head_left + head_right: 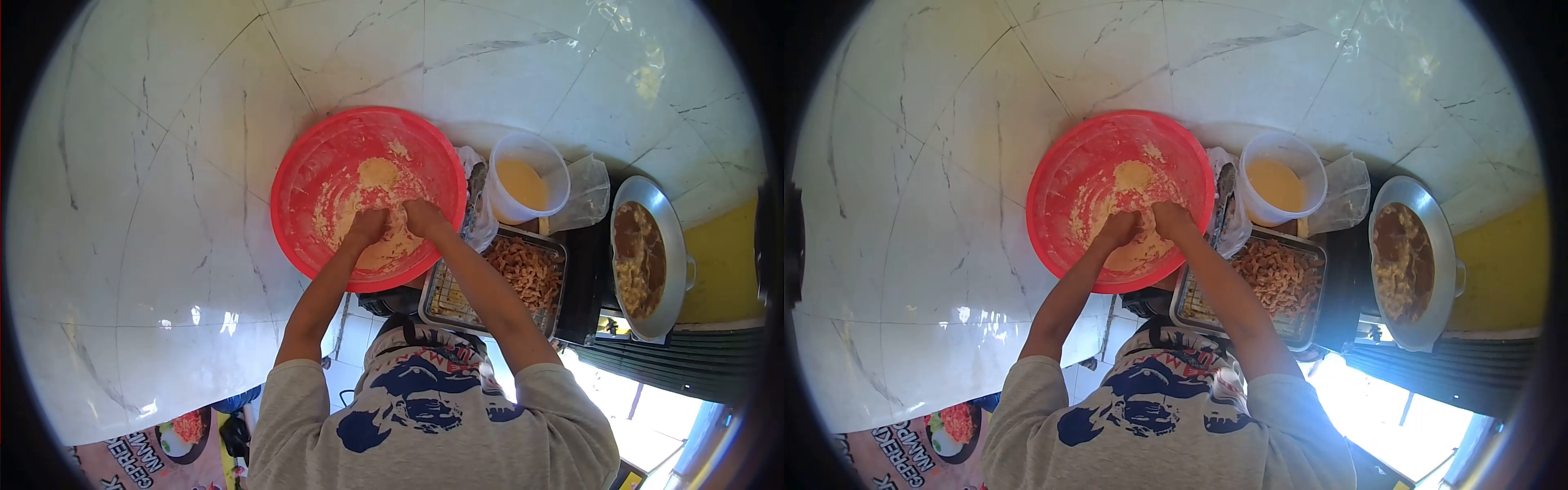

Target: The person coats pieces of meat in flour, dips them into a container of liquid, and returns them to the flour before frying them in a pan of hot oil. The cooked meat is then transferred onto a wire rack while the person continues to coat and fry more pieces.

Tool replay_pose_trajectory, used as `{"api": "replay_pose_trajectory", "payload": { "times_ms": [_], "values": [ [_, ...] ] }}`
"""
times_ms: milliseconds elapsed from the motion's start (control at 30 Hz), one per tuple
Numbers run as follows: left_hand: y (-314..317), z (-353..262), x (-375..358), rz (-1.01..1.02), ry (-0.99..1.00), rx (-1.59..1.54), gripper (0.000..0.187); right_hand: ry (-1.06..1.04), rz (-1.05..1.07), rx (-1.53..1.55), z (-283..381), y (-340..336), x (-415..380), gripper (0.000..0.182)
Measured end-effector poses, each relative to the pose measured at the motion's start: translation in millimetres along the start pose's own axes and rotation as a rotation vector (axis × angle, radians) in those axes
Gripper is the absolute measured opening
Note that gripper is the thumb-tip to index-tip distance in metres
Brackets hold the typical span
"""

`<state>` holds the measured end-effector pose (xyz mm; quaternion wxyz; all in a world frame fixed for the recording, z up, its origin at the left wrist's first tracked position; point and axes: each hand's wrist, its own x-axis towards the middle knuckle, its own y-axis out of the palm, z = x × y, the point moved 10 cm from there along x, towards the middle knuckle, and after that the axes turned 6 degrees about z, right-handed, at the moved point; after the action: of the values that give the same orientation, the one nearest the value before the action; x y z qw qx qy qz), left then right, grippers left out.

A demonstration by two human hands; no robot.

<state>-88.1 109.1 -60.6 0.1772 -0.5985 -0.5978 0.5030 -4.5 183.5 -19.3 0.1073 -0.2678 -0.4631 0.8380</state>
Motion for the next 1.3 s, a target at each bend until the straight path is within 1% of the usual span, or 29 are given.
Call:
{"api": "replay_pose_trajectory", "payload": {
  "times_ms": [33,133,167,233,267,333,367,433,467,567,667,767,867,933,967,1067,1167,1233,1267,1300],
  "values": [
    [-1.0,2.7,2.0,-0.013,0.05,-0.141,0.021,-0.024,-0.035,0.035,-0.2,0.7,2.0,0.032],
    [-4.0,8.5,6.8,-0.006,0.165,-0.561,0.016,-0.11,0.078,0.176,2.8,10.4,6.4,0.031],
    [-4.4,9.7,7.5,0.003,0.197,-0.703,0.015,-0.086,0.13,0.225,1.1,14.3,8.0,0.035],
    [-8.1,10.7,8.0,0.029,0.244,-0.764,0.015,-0.036,0.23,0.322,1.0,16.7,8.9,0.043],
    [-10.7,11.3,7.9,0.043,0.269,-0.792,0.015,-0.057,0.181,0.301,2.9,11.3,10.5,0.039],
    [-14.0,21.4,8.1,0.022,0.23,-0.744,0.013,-0.092,0.079,0.264,3.6,3.7,10.7,0.033],
    [-16.1,26.6,8.4,0.016,0.213,-0.719,0.013,-0.059,0.027,0.167,0.2,1.6,10.3,0.029],
    [-27.7,76.0,12.4,-0.157,-0.054,-0.399,0.015,0.012,-0.075,-0.029,6.5,-14.9,-2.8,0.023],
    [-34.5,97.3,11.8,-0.243,-0.182,-0.235,0.017,0.0,-0.063,-0.027,11.0,-18.3,-8.2,0.022],
    [-61.2,106.3,-16.9,-0.235,-0.507,0.006,0.022,-0.037,-0.049,-0.022,16.0,-22.0,-12.3,0.021],
    [-45.9,114.6,-2.1,-0.188,-0.451,0.211,0.023,-0.066,-0.059,0.016,16.1,-18.8,-8.5,0.023],
    [-45.8,104.5,-1.2,-0.169,-0.461,0.22,0.023,-0.079,-0.056,0.087,14.9,-19.3,-7.4,0.023],
    [-47.2,101.9,1.8,-0.223,-0.458,0.245,0.024,-0.073,-0.089,0.127,10.3,-20.0,-3.9,0.021],
    [-40.4,103.5,10.9,-0.242,-0.39,0.243,0.025,-0.049,-0.129,0.148,9.5,-22.8,-4.8,0.021],
    [-37.3,104.9,15.1,-0.25,-0.357,0.241,0.026,-0.04,-0.113,0.145,8.4,-21.7,-4.2,0.021],
    [-49.4,100.5,8.6,-0.291,-0.295,-0.281,0.032,0.008,-0.076,0.13,4.1,-25.2,-7.0,0.023],
    [-70.2,98.4,3.4,-0.47,-0.173,-0.339,0.036,0.075,-0.059,0.101,-5.6,-14.3,-5.0,0.022],
    [-71.5,107.6,3.3,-0.576,-0.05,-0.613,0.037,0.096,-0.045,0.061,-9.4,-8.8,-1.0,0.019],
    [-75.5,114.1,2.9,-0.629,0.018,-0.745,0.038,0.099,0.006,0.01,-9.4,-4.3,4.6,0.021],
    [-72.7,112.2,2.8,-0.551,0.008,-0.645,0.037,0.105,0.061,-0.038,-6.3,0.4,5.2,0.023]
  ]
}}
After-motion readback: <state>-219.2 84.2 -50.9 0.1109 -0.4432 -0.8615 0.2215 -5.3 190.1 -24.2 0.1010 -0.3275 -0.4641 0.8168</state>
